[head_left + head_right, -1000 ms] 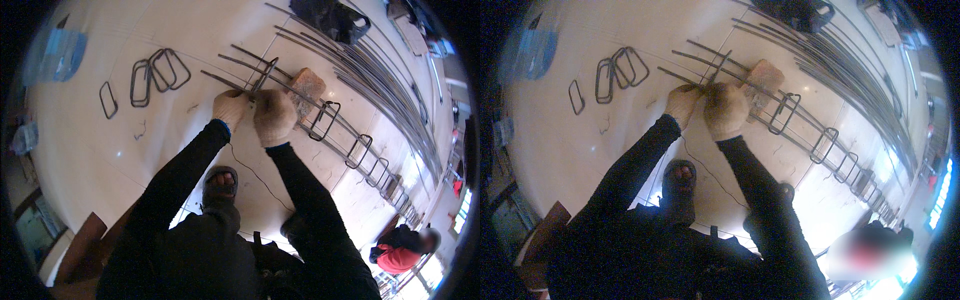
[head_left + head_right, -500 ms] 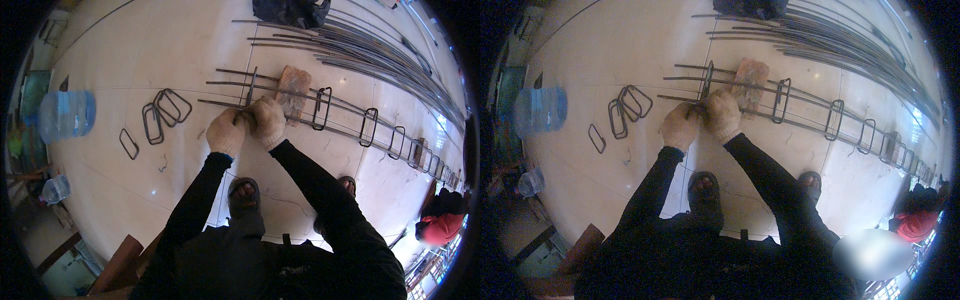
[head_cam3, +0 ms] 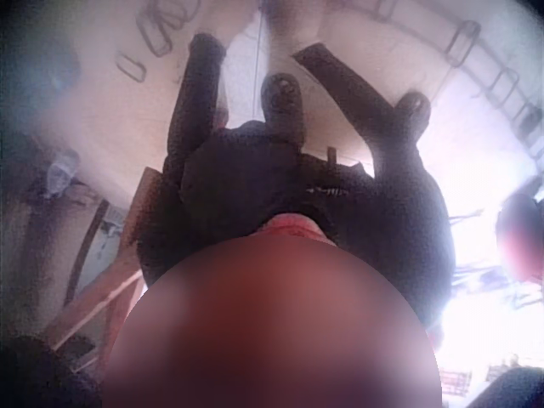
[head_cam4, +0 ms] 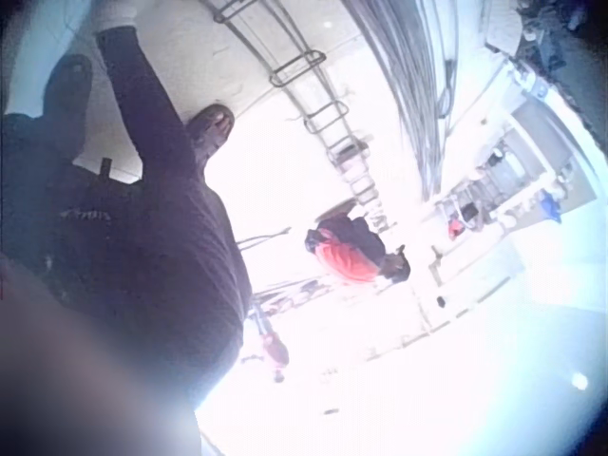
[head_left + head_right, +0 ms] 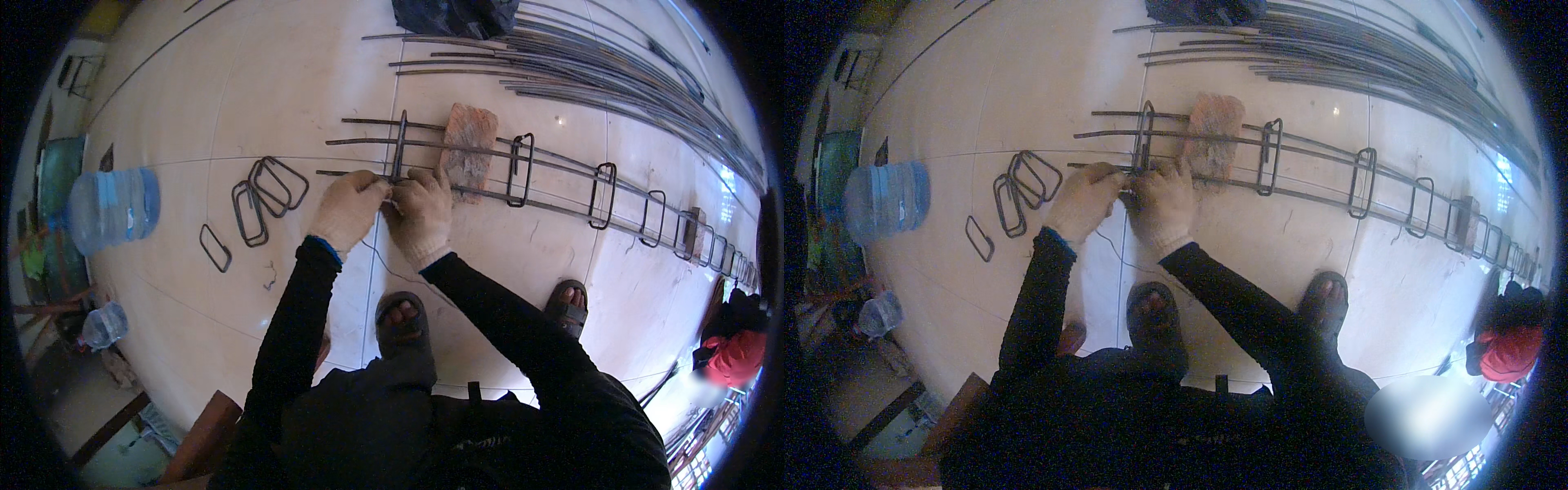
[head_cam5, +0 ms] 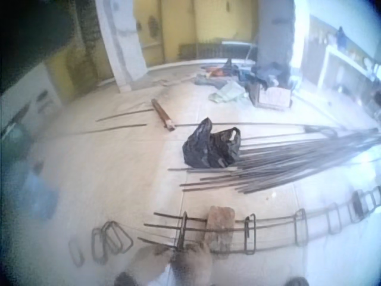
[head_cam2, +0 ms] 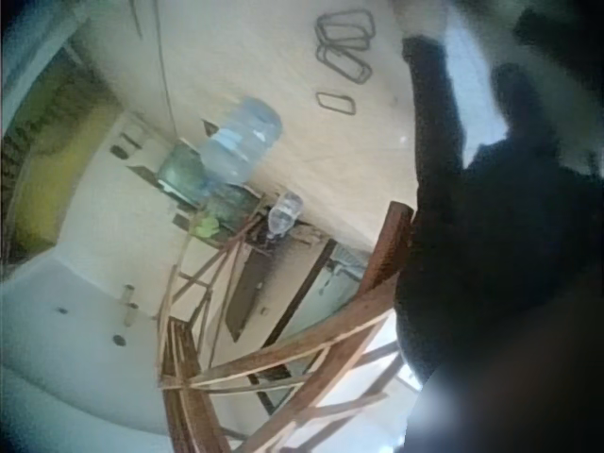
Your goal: The person assembles a rebar cage by placing U-shaped rebar stirrups onto longitudinal bars laid on the floor. They use pliers to twist and secure binding wire at each intersection, working along the length of the cage. Another person assists by holding the structure and handing materials.
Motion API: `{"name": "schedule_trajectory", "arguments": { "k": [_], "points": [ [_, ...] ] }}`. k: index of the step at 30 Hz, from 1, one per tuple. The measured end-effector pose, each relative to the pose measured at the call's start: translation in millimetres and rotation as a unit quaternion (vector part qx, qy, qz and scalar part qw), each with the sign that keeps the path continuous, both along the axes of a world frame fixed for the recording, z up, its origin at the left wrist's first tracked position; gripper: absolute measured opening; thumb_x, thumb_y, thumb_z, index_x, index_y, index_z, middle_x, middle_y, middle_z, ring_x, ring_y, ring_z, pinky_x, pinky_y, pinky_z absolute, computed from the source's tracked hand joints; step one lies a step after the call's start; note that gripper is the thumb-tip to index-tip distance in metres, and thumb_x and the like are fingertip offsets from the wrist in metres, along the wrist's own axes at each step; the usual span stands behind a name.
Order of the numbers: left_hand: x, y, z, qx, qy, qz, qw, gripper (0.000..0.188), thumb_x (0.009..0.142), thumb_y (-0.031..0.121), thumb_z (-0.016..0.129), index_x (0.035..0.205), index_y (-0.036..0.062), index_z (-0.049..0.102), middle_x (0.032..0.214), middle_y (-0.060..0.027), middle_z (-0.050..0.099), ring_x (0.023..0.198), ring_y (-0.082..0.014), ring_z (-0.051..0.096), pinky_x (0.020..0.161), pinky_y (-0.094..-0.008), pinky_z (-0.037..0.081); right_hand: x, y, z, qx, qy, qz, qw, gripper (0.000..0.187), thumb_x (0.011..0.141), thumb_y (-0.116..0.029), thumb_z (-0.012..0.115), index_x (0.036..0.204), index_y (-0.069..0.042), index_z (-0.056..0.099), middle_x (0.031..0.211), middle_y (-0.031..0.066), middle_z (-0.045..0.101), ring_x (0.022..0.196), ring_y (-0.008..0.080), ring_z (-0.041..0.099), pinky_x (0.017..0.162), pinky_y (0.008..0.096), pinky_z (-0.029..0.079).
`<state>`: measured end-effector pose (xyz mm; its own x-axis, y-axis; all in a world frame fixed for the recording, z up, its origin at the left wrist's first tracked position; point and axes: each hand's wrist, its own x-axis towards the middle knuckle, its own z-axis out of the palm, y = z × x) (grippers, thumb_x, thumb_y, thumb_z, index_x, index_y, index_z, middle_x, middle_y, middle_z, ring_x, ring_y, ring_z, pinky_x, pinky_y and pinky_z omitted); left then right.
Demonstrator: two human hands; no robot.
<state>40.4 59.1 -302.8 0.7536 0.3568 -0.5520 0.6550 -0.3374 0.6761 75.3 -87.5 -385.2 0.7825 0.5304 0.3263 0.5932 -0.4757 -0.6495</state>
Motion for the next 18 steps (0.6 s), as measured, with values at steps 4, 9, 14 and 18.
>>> {"name": "schedule_trajectory", "arguments": {
  "k": [4,9,14,18],
  "points": [
    [0.2,2.0,12.8,-0.110,0.001,0.082,0.991,0.034,0.100,0.030,0.062,0.097,-0.0029,0.072,0.069,-0.0080,0.059,0.064,-0.0187,0.059,0.063,-0.0359,0.049,-10.7,-13.8,24.0,-0.052,-0.022,-0.010,0.998,0.022,0.082,-0.012,0.083,0.103,-0.010,0.079,0.113,0.0108,0.075,0.121,0.0336,0.064,0.111,0.0581,0.044],
    [-4.8,3.6,26.2,0.006,0.007,0.041,0.999,0.036,0.096,0.032,0.063,0.098,-0.0028,0.073,0.077,-0.0117,0.066,0.071,-0.0208,0.064,0.068,-0.0351,0.051,-2.1,-24.2,45.2,0.064,0.231,-0.067,0.969,0.020,0.095,-0.024,0.070,0.104,-0.007,0.078,0.104,0.0153,0.074,0.098,0.0386,0.070,0.087,0.0497,0.054],
    [-5.3,-11.4,23.8,0.034,-0.048,-0.024,0.998,0.038,0.097,0.030,0.061,0.108,-0.0040,0.074,0.101,-0.0209,0.078,0.094,-0.0310,0.075,0.085,-0.0390,0.056,33.7,-21.8,60.0,0.019,0.389,0.111,0.914,0.017,0.100,-0.016,0.061,0.107,-0.003,0.069,0.081,0.0161,0.070,0.074,0.0315,0.073,0.066,0.0443,0.055],
    [-11.9,-8.3,15.8,-0.015,-0.074,0.027,0.997,0.041,0.101,0.033,0.060,0.103,-0.0053,0.075,0.091,-0.0170,0.076,0.085,-0.0251,0.073,0.080,-0.0363,0.056,57.0,-20.0,64.4,-0.153,0.225,0.263,0.926,0.020,0.104,-0.011,0.062,0.120,-0.001,0.069,0.091,0.0088,0.070,0.073,0.0176,0.068,0.063,0.0292,0.054]
  ]
}}
